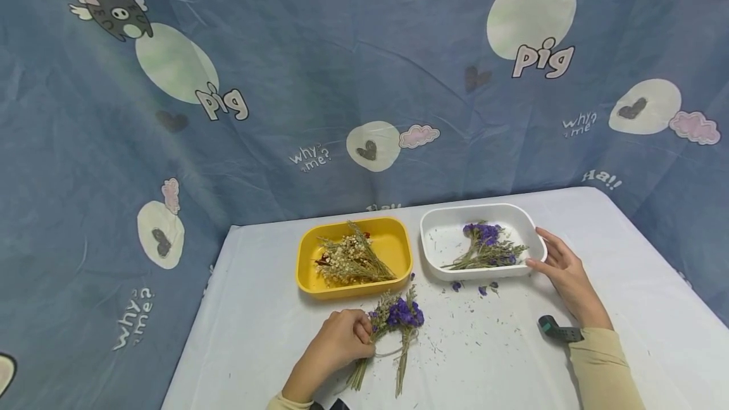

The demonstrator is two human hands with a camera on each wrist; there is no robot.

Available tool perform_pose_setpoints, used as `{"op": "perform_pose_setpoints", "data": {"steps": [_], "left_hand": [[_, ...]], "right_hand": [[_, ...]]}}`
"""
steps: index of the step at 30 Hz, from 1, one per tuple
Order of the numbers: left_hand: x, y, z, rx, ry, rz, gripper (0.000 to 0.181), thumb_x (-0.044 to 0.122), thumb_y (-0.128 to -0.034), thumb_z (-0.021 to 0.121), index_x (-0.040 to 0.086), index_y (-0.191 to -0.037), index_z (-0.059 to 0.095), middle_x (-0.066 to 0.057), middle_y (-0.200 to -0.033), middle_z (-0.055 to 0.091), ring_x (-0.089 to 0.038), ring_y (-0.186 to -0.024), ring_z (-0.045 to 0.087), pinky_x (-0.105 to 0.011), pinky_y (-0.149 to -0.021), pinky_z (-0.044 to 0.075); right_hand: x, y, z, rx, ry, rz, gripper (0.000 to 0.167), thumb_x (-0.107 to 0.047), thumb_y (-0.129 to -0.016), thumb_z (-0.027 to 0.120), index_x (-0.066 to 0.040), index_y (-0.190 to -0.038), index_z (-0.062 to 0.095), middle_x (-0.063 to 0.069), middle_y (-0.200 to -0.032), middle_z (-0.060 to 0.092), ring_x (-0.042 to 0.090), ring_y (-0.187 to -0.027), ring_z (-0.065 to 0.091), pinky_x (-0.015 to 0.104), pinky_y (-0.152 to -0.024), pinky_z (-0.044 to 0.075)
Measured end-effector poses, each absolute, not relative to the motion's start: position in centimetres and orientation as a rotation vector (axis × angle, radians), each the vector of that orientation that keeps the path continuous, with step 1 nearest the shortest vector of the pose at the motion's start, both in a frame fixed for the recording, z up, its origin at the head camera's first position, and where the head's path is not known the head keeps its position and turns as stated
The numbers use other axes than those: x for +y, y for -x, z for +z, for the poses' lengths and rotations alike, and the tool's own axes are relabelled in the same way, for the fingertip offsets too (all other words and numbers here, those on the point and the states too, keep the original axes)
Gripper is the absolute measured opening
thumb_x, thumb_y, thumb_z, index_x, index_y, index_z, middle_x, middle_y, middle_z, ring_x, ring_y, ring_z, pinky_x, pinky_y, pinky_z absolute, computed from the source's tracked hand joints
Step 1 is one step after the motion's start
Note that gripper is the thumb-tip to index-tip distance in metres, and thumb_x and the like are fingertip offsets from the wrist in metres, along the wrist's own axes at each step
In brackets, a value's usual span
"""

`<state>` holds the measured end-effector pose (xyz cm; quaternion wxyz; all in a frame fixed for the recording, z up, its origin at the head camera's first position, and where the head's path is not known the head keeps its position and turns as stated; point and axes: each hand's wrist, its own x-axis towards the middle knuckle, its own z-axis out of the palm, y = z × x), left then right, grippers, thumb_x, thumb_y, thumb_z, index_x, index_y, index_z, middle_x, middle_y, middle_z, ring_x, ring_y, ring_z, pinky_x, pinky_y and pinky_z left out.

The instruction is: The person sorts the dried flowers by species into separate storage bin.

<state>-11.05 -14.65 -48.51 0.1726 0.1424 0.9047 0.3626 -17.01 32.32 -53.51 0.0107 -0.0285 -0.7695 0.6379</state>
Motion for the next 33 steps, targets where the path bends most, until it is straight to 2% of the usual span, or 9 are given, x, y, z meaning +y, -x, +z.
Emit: {"op": "perform_pose_setpoints", "data": {"steps": [2,5,8,12,14,18,20,25,33], "left_hand": [[-14.8,11.1,-48.3,2.537,-0.399,1.033,0.024,0.005,-0.0717,0.084,0.013,-0.088,0.068,0.006,-0.073,0.066,-0.009,-0.064,0.058,-0.033,-0.071,0.051],[-14.8,11.2,-48.3,2.503,-0.383,1.051,0.026,0.014,-0.0748,0.089,0.013,-0.091,0.068,0.007,-0.075,0.069,-0.009,-0.068,0.06,-0.043,-0.087,0.051],[-14.8,11.2,-48.5,2.472,-0.381,1.101,0.022,0.019,-0.081,0.086,0.01,-0.093,0.07,0.006,-0.074,0.072,-0.01,-0.065,0.064,-0.042,-0.083,0.056],[-14.9,11.4,-48.6,2.432,-0.394,1.177,0.013,0.01,-0.0831,0.079,0.005,-0.093,0.071,0.001,-0.074,0.073,-0.015,-0.056,0.066,-0.028,-0.055,0.055],[-15.0,11.4,-48.4,2.431,-0.395,1.186,0.014,0.006,-0.0802,0.078,0.005,-0.092,0.071,0.001,-0.075,0.073,-0.014,-0.057,0.067,-0.025,-0.06,0.053],[-15.2,11.4,-48.0,2.434,-0.407,1.192,0.018,0.005,-0.078,0.079,0.007,-0.094,0.069,0.002,-0.077,0.072,-0.012,-0.063,0.068,-0.03,-0.075,0.054],[-15.3,11.4,-47.9,2.409,-0.421,1.223,0.021,0.004,-0.0781,0.079,0.006,-0.096,0.068,0.001,-0.079,0.071,-0.011,-0.065,0.068,-0.031,-0.075,0.057],[-15.3,11.5,-47.7,2.273,-0.43,1.402,0.024,0.0,-0.0816,0.079,-0.001,-0.102,0.065,-0.006,-0.087,0.071,-0.01,-0.073,0.068,-0.023,-0.065,0.062],[-15.5,11.5,-47.1,2.199,-0.382,1.515,0.028,0.007,-0.0868,0.079,-0.003,-0.109,0.066,-0.011,-0.097,0.07,-0.016,-0.085,0.066,-0.022,-0.073,0.059]], "right_hand": [[32.3,17.1,-53.5,-2.405,0.088,1.982,0.083,-0.019,-0.098,0.073,-0.031,-0.165,0.026,0.012,-0.173,0.02,0.011,-0.152,0.038,0.006,-0.108,0.042],[32.3,17.1,-53.5,-2.397,0.08,1.981,0.083,-0.019,-0.098,0.073,-0.03,-0.165,0.026,0.012,-0.173,0.021,0.009,-0.151,0.039,0.005,-0.107,0.043],[32.3,17.1,-53.5,-2.391,0.082,1.981,0.083,-0.019,-0.097,0.074,-0.03,-0.165,0.027,0.012,-0.173,0.022,0.008,-0.151,0.039,0.005,-0.106,0.043],[32.3,17.0,-53.5,-2.388,0.103,1.986,0.083,-0.019,-0.097,0.074,-0.03,-0.165,0.027,0.011,-0.173,0.021,0.015,-0.156,0.035,0.006,-0.107,0.043],[32.3,17.0,-53.5,-2.388,0.113,1.99,0.083,-0.019,-0.097,0.074,-0.031,-0.164,0.027,0.01,-0.173,0.021,0.018,-0.157,0.032,0.006,-0.108,0.042],[32.2,17.0,-53.5,-2.395,0.116,1.987,0.083,-0.019,-0.097,0.074,-0.032,-0.164,0.027,0.01,-0.173,0.021,0.018,-0.157,0.032,0.007,-0.109,0.042],[32.2,17.0,-53.5,-2.397,0.112,1.984,0.083,-0.019,-0.097,0.074,-0.031,-0.164,0.027,0.01,-0.173,0.022,0.017,-0.156,0.034,0.007,-0.109,0.042],[32.3,16.9,-53.6,-2.386,0.099,1.993,0.084,-0.018,-0.097,0.074,-0.03,-0.165,0.026,0.01,-0.173,0.021,0.014,-0.155,0.035,0.006,-0.108,0.042],[32.3,17.0,-53.6,-2.365,0.075,2.019,0.084,-0.015,-0.097,0.073,-0.029,-0.165,0.026,0.011,-0.173,0.021,0.0,-0.145,0.042,0.004,-0.105,0.043]]}}
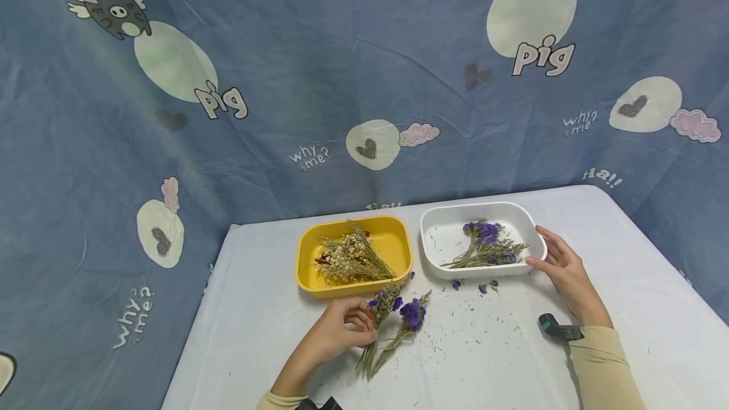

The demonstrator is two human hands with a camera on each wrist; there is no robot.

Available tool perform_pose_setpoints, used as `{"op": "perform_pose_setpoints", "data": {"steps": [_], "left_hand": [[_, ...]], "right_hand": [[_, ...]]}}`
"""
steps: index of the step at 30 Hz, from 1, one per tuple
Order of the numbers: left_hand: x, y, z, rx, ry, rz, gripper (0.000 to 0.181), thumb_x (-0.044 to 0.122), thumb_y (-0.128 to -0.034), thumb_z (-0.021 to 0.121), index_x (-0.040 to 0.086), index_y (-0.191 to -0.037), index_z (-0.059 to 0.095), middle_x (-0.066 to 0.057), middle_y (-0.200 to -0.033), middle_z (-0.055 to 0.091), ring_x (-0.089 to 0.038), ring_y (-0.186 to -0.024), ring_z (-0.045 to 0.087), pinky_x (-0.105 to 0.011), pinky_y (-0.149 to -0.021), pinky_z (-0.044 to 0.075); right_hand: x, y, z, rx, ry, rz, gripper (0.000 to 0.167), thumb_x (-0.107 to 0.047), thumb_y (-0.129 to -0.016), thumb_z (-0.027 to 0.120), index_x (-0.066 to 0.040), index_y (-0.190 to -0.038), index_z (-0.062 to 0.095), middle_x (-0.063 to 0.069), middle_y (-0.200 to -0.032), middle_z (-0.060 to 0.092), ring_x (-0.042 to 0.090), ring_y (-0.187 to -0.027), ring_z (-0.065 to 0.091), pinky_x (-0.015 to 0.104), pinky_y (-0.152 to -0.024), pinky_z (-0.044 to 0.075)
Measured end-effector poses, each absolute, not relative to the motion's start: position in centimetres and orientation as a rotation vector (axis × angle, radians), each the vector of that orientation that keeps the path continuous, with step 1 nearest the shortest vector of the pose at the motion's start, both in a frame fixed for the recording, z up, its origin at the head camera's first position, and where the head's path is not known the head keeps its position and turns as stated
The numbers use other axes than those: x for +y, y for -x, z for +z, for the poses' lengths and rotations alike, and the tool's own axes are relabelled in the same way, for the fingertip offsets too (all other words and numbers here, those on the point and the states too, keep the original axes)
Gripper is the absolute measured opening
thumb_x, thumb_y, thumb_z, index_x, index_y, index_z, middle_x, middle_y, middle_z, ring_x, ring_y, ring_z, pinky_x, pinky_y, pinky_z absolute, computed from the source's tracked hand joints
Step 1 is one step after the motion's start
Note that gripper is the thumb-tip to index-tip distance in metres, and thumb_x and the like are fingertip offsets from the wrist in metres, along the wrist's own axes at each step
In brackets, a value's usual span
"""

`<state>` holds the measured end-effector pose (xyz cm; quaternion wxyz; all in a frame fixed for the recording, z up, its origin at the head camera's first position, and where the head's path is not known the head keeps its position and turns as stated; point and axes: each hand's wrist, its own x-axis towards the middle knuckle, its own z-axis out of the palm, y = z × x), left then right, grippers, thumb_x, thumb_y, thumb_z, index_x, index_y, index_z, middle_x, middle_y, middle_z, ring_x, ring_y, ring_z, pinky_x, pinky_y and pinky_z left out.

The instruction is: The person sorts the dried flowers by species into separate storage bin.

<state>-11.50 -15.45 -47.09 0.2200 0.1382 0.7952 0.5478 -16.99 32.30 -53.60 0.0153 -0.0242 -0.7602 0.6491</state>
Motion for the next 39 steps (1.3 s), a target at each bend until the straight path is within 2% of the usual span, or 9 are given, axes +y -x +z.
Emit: {"op": "perform_pose_setpoints", "data": {"steps": [7,13,21,23,26,30,32,39], "left_hand": [[-15.6,11.6,-46.4,2.055,-0.313,1.676,0.039,0.01,-0.0908,0.076,-0.008,-0.121,0.059,-0.008,-0.103,0.066,-0.014,-0.088,0.068,-0.027,-0.075,0.063],[-15.7,11.7,-46.1,1.94,-0.295,1.758,0.034,0.011,-0.0948,0.072,-0.008,-0.12,0.059,-0.003,-0.101,0.068,-0.01,-0.082,0.071,-0.033,-0.073,0.065],[-15.8,11.9,-46.5,1.966,-0.262,1.765,0.037,0.01,-0.0925,0.076,-0.011,-0.122,0.066,-0.017,-0.105,0.077,-0.008,-0.08,0.073,-0.026,-0.071,0.064],[-15.8,12.0,-46.6,1.969,-0.252,1.766,0.037,0.01,-0.0921,0.076,-0.011,-0.122,0.067,-0.015,-0.104,0.078,-0.008,-0.08,0.073,-0.025,-0.07,0.063],[-15.8,12.1,-46.7,1.966,-0.234,1.763,0.038,0.011,-0.0919,0.077,-0.01,-0.122,0.067,-0.009,-0.101,0.079,-0.008,-0.079,0.073,-0.024,-0.069,0.063],[-15.9,12.1,-47.0,1.966,-0.223,1.751,0.038,0.013,-0.0919,0.077,-0.01,-0.121,0.067,-0.002,-0.099,0.078,-0.008,-0.078,0.072,-0.024,-0.068,0.063],[-15.9,12.2,-47.1,1.968,-0.232,1.742,0.038,0.013,-0.0923,0.077,-0.01,-0.121,0.067,-0.001,-0.098,0.077,-0.007,-0.077,0.072,-0.024,-0.067,0.063],[-15.7,12.0,-47.1,1.972,-0.226,1.733,0.037,0.013,-0.0932,0.076,-0.01,-0.121,0.067,-0.002,-0.099,0.076,-0.008,-0.078,0.072,-0.024,-0.066,0.063]], "right_hand": [[32.3,17.0,-53.6,-2.355,0.083,2.031,0.084,-0.016,-0.096,0.074,-0.03,-0.164,0.027,0.011,-0.173,0.021,0.007,-0.15,0.04,0.005,-0.106,0.043],[32.4,17.0,-53.7,-2.345,0.069,2.032,0.083,-0.015,-0.097,0.074,-0.029,-0.164,0.028,0.011,-0.173,0.022,0.0,-0.145,0.043,0.004,-0.104,0.044],[32.4,17.0,-53.6,-2.351,0.078,2.023,0.084,-0.017,-0.096,0.075,-0.029,-0.164,0.028,0.012,-0.173,0.022,0.004,-0.147,0.042,0.004,-0.104,0.044],[32.4,17.0,-53.6,-2.351,0.077,2.021,0.084,-0.016,-0.096,0.075,-0.029,-0.164,0.028,0.012,-0.173,0.022,0.002,-0.146,0.043,0.004,-0.103,0.044],[32.4,17.1,-53.6,-2.367,0.09,2.007,0.084,-0.017,-0.096,0.075,-0.03,-0.165,0.027,0.012,-0.173,0.022,0.007,-0.15,0.041,0.005,-0.105,0.044],[32.3,17.1,-53.3,-2.389,0.122,1.998,0.085,-0.018,-0.097,0.074,-0.031,-0.165,0.026,0.012,-0.174,0.019,0.02,-0.157,0.033,0.009,-0.11,0.042],[32.3,17.1,-53.3,-2.389,0.13,2.006,0.085,-0.018,-0.097,0.074,-0.031,-0.165,0.025,0.013,-0.173,0.019,0.021,-0.157,0.032,0.01,-0.111,0.042],[32.2,17.0,-53.4,-2.377,0.112,2.019,0.086,-0.018,-0.096,0.075,-0.028,-0.165,0.025,0.015,-0.173,0.02,0.0,-0.143,0.044,0.006,-0.107,0.044]]}}
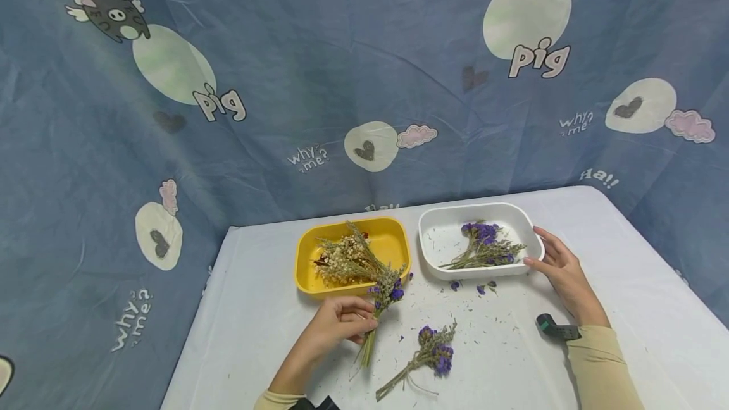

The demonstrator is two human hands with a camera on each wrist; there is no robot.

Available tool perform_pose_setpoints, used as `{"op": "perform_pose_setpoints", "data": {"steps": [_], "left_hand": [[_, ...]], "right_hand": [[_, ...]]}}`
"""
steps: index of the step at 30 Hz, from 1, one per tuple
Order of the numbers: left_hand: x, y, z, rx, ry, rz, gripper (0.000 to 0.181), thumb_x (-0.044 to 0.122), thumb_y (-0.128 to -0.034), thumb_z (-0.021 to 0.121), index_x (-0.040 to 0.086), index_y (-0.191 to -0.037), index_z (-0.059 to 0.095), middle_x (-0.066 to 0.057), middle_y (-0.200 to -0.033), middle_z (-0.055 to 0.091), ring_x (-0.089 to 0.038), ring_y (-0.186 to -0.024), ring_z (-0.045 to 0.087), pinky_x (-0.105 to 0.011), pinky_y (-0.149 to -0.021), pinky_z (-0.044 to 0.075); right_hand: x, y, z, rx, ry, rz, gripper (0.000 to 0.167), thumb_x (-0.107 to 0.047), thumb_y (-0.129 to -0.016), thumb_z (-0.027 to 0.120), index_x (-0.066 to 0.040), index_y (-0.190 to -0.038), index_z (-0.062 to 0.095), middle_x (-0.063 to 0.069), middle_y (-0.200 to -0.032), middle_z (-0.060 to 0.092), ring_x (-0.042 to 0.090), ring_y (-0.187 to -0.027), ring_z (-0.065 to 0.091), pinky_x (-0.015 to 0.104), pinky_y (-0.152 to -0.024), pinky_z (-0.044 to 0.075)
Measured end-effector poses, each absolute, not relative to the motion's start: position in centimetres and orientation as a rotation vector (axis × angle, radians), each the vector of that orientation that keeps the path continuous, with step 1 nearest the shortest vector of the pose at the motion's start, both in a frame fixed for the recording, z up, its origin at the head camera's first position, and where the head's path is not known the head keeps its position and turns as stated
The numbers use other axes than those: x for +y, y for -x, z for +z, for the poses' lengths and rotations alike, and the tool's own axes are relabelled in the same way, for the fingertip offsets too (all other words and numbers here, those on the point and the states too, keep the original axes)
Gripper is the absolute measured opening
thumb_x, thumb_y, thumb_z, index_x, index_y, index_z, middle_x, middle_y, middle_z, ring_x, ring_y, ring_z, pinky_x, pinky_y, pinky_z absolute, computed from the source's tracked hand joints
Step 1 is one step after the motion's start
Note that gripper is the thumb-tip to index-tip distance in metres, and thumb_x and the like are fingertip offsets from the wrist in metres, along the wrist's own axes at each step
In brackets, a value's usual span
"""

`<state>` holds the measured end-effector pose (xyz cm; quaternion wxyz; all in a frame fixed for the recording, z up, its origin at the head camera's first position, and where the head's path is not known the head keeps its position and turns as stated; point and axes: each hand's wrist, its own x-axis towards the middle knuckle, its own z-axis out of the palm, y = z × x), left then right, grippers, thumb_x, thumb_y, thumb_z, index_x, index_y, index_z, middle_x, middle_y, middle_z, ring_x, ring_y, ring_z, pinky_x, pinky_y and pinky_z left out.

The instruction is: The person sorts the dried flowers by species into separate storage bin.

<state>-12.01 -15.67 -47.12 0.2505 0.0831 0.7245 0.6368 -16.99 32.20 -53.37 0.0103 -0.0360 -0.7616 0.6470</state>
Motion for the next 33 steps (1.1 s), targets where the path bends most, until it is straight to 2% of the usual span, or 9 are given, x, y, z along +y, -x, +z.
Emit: {"op": "perform_pose_setpoints", "data": {"steps": [3,7,9,16,22,25,29,33], "left_hand": [[-15.5,12.1,-47.0,1.973,-0.216,1.731,0.037,0.013,-0.093,0.077,-0.01,-0.121,0.067,-0.004,-0.1,0.077,-0.009,-0.078,0.072,-0.024,-0.067,0.063],[-15.4,12.2,-47.2,1.975,-0.223,1.73,0.037,0.013,-0.0929,0.077,-0.011,-0.121,0.067,-0.005,-0.1,0.077,-0.009,-0.079,0.072,-0.024,-0.067,0.063],[-15.4,12.3,-47.3,1.98,-0.23,1.729,0.038,0.012,-0.0925,0.077,-0.011,-0.12,0.067,-0.004,-0.1,0.077,-0.008,-0.078,0.071,-0.023,-0.067,0.063],[-14.8,13.0,-47.4,1.989,-0.229,1.717,0.038,0.014,-0.091,0.079,-0.008,-0.12,0.068,-0.005,-0.1,0.078,-0.01,-0.077,0.071,-0.025,-0.069,0.064],[-13.6,13.9,-46.9,2.0,-0.28,1.708,0.036,0.012,-0.091,0.079,-0.008,-0.119,0.069,-0.005,-0.097,0.077,-0.01,-0.076,0.071,-0.026,-0.068,0.064],[-13.1,14.4,-46.7,2.009,-0.288,1.702,0.035,0.012,-0.0908,0.079,-0.007,-0.119,0.07,-0.003,-0.095,0.076,-0.01,-0.075,0.07,-0.026,-0.067,0.064],[-12.4,15.1,-46.6,2.029,-0.309,1.691,0.035,0.013,-0.0905,0.079,-0.006,-0.119,0.071,-0.006,-0.097,0.075,-0.009,-0.074,0.07,-0.026,-0.066,0.063],[-11.7,15.8,-46.6,2.058,-0.337,1.667,0.035,0.013,-0.0904,0.08,-0.005,-0.119,0.071,-0.009,-0.097,0.076,-0.01,-0.072,0.069,-0.028,-0.067,0.064]], "right_hand": [[32.2,17.0,-53.4,-2.383,0.109,2.007,0.086,-0.018,-0.097,0.074,-0.028,-0.165,0.024,0.015,-0.173,0.02,0.0,-0.143,0.044,0.006,-0.107,0.044],[32.2,16.9,-53.4,-2.384,0.112,2.008,0.086,-0.019,-0.097,0.074,-0.028,-0.166,0.024,0.015,-0.173,0.019,0.011,-0.152,0.039,0.008,-0.109,0.043],[32.2,16.9,-53.4,-2.377,0.111,2.018,0.085,-0.018,-0.097,0.074,-0.028,-0.165,0.024,0.015,-0.173,0.018,0.013,-0.153,0.038,0.008,-0.109,0.043],[32.1,16.9,-53.5,-2.372,0.106,2.03,0.084,-0.017,-0.097,0.073,-0.029,-0.165,0.025,0.013,-0.173,0.019,-0.004,-0.138,0.044,0.004,-0.104,0.045],[32.1,16.9,-53.3,-2.358,0.086,2.032,0.084,-0.016,-0.097,0.073,-0.028,-0.165,0.025,0.014,-0.173,0.019,0.001,-0.143,0.043,0.005,-0.106,0.044],[32.1,16.8,-53.3,-2.346,0.077,2.045,0.084,-0.015,-0.097,0.073,-0.027,-0.165,0.026,0.014,-0.173,0.019,-0.002,-0.14,0.044,0.004,-0.104,0.045],[32.2,16.9,-53.4,-2.355,0.079,2.042,0.083,-0.016,-0.097,0.073,-0.029,-0.165,0.026,0.011,-0.173,0.021,-0.008,-0.133,0.045,0.003,-0.102,0.045],[32.3,17.0,-53.4,-2.365,0.073,2.035,0.083,-0.016,-0.098,0.073,-0.029,-0.165,0.026,0.011,-0.173,0.02,-0.006,-0.135,0.045,0.004,-0.103,0.045]]}}
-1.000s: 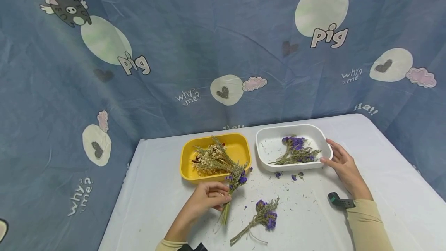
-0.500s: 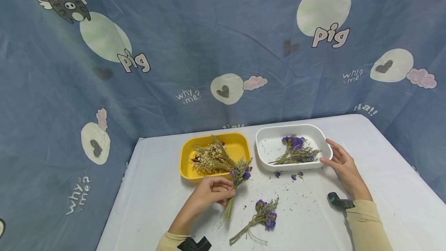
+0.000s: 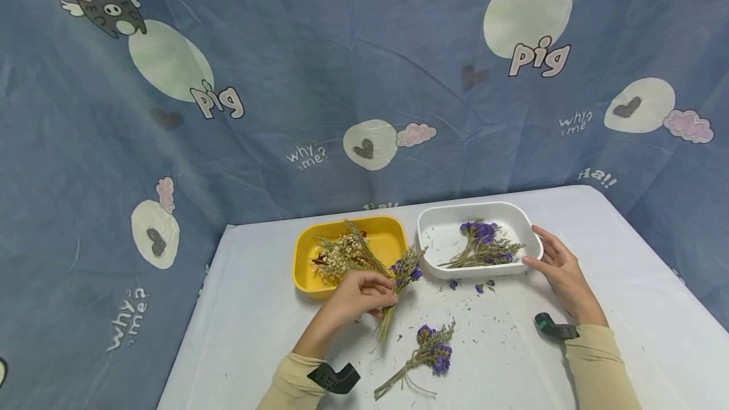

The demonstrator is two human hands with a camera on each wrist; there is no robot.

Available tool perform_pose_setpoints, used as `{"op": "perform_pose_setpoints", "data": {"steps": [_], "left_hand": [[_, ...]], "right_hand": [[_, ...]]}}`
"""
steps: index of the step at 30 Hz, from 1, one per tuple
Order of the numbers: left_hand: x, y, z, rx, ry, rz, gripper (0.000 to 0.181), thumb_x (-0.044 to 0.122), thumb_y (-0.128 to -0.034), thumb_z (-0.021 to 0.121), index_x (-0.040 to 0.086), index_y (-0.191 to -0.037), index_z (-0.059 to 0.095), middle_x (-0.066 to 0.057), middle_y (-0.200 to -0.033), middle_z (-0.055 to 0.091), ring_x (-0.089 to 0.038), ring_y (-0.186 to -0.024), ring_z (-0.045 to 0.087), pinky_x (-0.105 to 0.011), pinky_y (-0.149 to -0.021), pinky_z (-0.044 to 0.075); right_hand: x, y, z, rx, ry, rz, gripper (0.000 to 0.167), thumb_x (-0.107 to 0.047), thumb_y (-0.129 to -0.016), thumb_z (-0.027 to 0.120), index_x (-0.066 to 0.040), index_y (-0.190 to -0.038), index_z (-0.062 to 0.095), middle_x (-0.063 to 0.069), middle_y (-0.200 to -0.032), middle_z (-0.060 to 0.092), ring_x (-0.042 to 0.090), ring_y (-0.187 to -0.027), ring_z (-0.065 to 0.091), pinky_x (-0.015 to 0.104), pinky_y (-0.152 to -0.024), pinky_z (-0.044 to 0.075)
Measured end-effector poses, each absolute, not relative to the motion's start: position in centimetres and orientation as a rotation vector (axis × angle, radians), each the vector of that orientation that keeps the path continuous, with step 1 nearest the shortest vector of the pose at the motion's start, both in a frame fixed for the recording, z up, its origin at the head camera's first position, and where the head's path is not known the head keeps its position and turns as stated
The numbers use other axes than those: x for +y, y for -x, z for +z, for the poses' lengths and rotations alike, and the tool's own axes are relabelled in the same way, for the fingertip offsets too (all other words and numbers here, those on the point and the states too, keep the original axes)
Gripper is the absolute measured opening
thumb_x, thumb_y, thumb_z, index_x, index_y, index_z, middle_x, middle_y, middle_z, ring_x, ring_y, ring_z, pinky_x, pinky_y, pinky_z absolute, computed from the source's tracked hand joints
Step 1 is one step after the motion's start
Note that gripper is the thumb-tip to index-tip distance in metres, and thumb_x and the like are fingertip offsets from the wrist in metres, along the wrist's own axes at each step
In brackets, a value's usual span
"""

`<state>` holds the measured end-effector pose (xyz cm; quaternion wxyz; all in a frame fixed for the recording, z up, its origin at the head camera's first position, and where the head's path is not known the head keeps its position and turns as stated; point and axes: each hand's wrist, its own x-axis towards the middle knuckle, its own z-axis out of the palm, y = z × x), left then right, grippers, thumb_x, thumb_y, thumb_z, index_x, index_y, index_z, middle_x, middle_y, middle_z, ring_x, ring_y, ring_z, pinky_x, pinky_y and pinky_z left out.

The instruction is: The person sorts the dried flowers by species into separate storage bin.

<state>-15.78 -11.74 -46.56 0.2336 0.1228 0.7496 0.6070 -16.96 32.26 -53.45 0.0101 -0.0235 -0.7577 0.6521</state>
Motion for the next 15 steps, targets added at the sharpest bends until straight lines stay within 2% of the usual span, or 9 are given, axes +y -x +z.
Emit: {"op": "perform_pose_setpoints", "data": {"steps": [9,15], "left_hand": [[-10.0,17.5,-46.0,2.136,-0.382,1.608,0.031,0.017,-0.089,0.081,0.0,-0.114,0.074,-0.007,-0.094,0.076,-0.012,-0.066,0.068,-0.039,-0.069,0.066],[-8.6,18.7,-45.6,2.189,-0.412,1.553,0.026,0.018,-0.0892,0.081,0.003,-0.111,0.076,-0.006,-0.095,0.076,-0.012,-0.065,0.068,-0.046,-0.072,0.066]], "right_hand": [[32.3,16.9,-53.4,-2.38,0.096,2.024,0.084,-0.017,-0.098,0.072,-0.028,-0.166,0.024,0.014,-0.174,0.018,0.013,-0.152,0.038,0.006,-0.107,0.044],[32.2,16.9,-53.3,-2.389,0.11,2.019,0.084,-0.017,-0.098,0.073,-0.028,-0.166,0.024,0.015,-0.173,0.018,0.016,-0.154,0.035,0.007,-0.108,0.043]]}}
